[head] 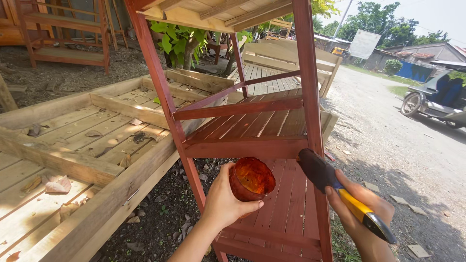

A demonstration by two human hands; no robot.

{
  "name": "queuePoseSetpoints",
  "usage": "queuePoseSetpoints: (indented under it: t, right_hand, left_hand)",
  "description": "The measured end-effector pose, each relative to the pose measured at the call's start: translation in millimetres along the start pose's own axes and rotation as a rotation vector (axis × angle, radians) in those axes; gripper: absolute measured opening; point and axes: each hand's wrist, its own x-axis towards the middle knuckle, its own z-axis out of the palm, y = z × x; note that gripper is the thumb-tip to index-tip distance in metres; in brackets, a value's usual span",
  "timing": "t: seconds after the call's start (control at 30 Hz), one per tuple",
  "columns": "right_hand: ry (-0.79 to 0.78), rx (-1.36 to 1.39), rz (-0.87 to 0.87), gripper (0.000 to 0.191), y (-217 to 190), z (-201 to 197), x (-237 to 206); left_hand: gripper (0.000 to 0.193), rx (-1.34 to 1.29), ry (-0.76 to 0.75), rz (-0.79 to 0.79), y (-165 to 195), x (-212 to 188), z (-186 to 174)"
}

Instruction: The person paints a red wooden slatted shelf unit outdoors, holding a bowl of red paint in one hand and brushing paint onto the shelf slats, rails and legs with a paintbrush in the other hand, working across different shelves and sides of the unit.

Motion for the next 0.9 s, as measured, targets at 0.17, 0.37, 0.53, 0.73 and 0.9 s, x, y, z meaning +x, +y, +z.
queuePoseSetpoints:
  t: [0.17,0.37,0.53,0.73,0.9]
  right_hand:
    - [-0.064,-0.162,0.019,0.046,8,4,4]
    - [-0.150,0.066,-0.085,0.042,-22,64,4]
    - [-0.192,0.156,-0.084,0.043,-37,86,7]
    - [-0.014,-0.140,0.015,0.045,-3,0,23]
    - [-0.079,-0.197,-0.033,0.044,-8,19,22]
  left_hand:
    - [0.103,-0.091,0.031,-0.050,-15,-11,-12]
    - [0.103,-0.119,0.069,-0.056,-22,-12,-22]
    - [0.102,-0.119,0.060,-0.045,-23,-13,-18]
    - [0.107,-0.102,-0.048,-0.055,-22,-9,-15]
    - [0.110,-0.057,-0.081,-0.069,-22,-7,-22]
